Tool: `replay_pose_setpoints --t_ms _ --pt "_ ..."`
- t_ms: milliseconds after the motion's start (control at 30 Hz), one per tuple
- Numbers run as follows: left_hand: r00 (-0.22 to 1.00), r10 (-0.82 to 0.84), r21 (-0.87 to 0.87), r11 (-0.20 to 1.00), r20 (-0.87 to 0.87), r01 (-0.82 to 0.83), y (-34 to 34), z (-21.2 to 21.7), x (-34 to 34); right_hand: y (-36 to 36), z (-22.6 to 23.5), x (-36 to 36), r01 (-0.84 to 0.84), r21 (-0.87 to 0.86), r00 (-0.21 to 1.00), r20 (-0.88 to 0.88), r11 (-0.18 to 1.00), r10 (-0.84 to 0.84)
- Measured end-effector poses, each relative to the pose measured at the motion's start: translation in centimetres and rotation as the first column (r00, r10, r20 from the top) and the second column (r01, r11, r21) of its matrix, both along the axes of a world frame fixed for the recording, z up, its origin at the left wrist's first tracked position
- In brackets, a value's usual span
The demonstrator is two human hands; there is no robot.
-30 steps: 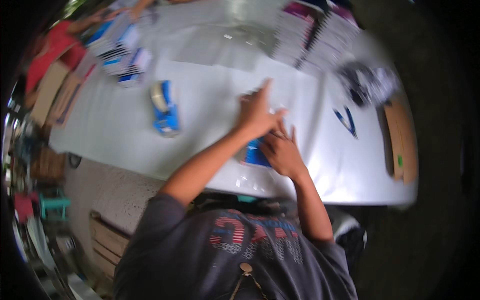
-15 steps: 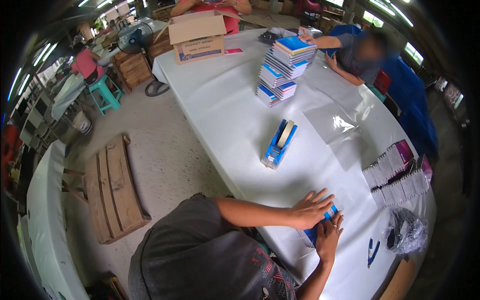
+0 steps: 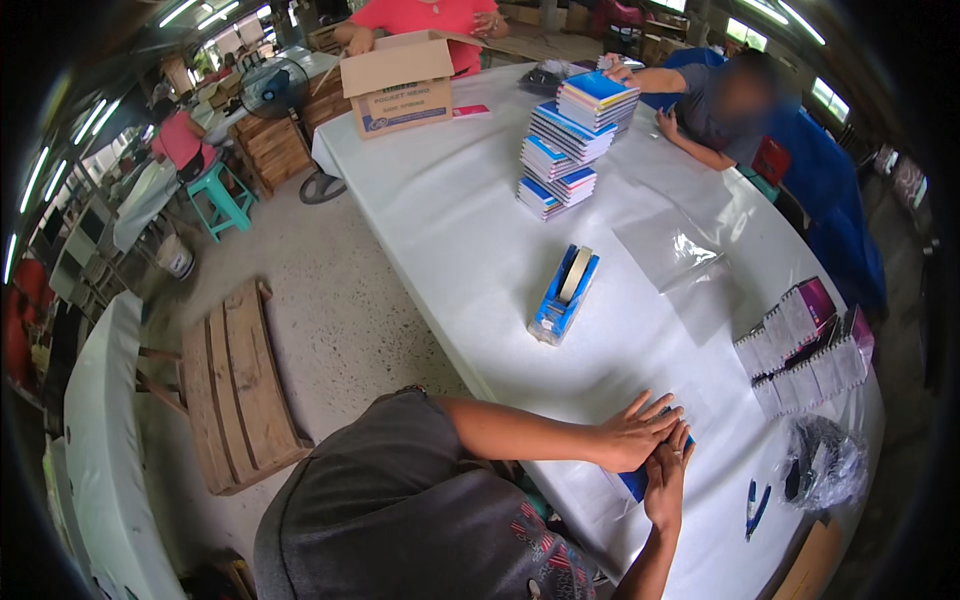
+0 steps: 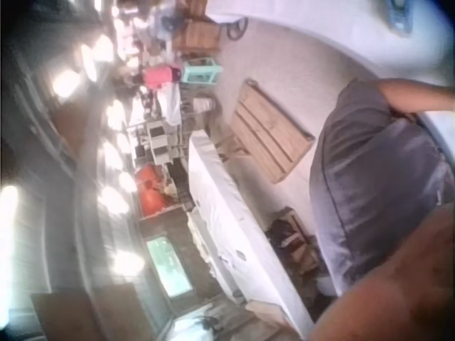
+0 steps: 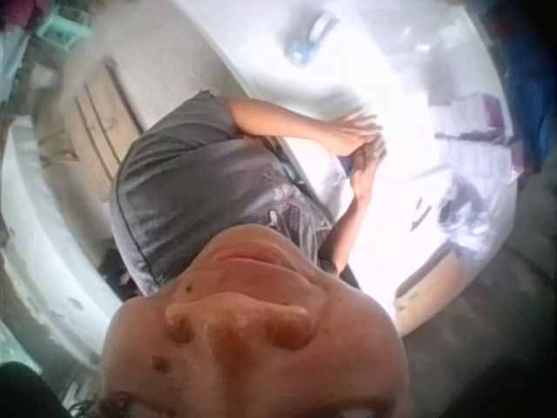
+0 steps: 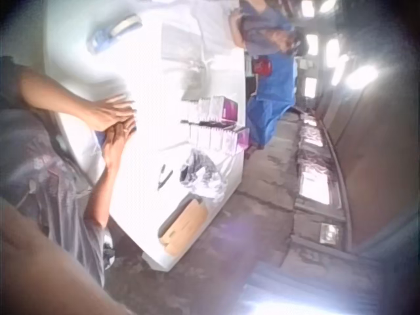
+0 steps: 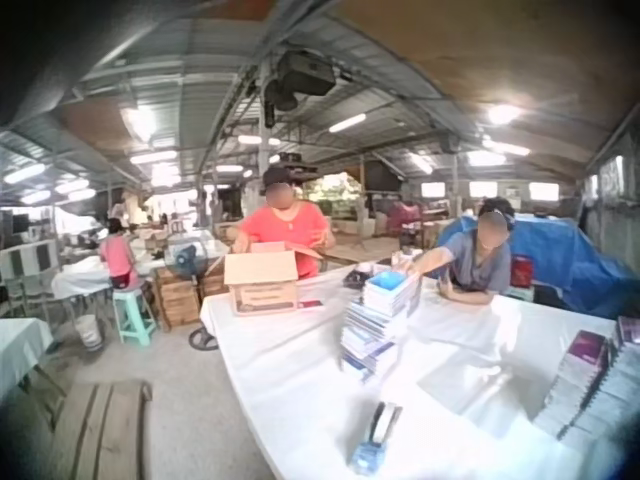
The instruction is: The person places stacks of small notebooks into plastic bags by hand and seals the bags with adhesive tape using a blue tape dispenser.
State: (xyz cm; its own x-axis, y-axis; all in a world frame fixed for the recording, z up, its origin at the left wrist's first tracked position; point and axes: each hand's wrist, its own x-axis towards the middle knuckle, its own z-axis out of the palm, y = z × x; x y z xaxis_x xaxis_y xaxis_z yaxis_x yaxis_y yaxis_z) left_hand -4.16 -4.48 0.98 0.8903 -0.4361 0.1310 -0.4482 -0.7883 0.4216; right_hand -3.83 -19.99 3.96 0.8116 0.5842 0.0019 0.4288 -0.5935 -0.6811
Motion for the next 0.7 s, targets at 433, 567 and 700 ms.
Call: replay_pose_setpoints --t_ms 433,567,700 --pt "0.988 0.085 -0.055 0.995 0.128 -0.078 0.0 -0.7 -0.3 -0.9 1.7 1.5 -0.049 -0.008 0.967 -0.252 0.999 0.045" --pt "0.996 0.041 0.015 0.999 0.081 -0.043 0.6 1.5 -3.9 -1.0 1.6 1.7 -0.045 0.061 0.962 -0.266 0.997 0.059" --pt "0.992 -0.087 0.218 0.974 0.092 0.065 1.0 1.8 -7.5 -1.0 1.5 1.6 -0.015 0.084 0.964 -0.262 0.996 0.037"
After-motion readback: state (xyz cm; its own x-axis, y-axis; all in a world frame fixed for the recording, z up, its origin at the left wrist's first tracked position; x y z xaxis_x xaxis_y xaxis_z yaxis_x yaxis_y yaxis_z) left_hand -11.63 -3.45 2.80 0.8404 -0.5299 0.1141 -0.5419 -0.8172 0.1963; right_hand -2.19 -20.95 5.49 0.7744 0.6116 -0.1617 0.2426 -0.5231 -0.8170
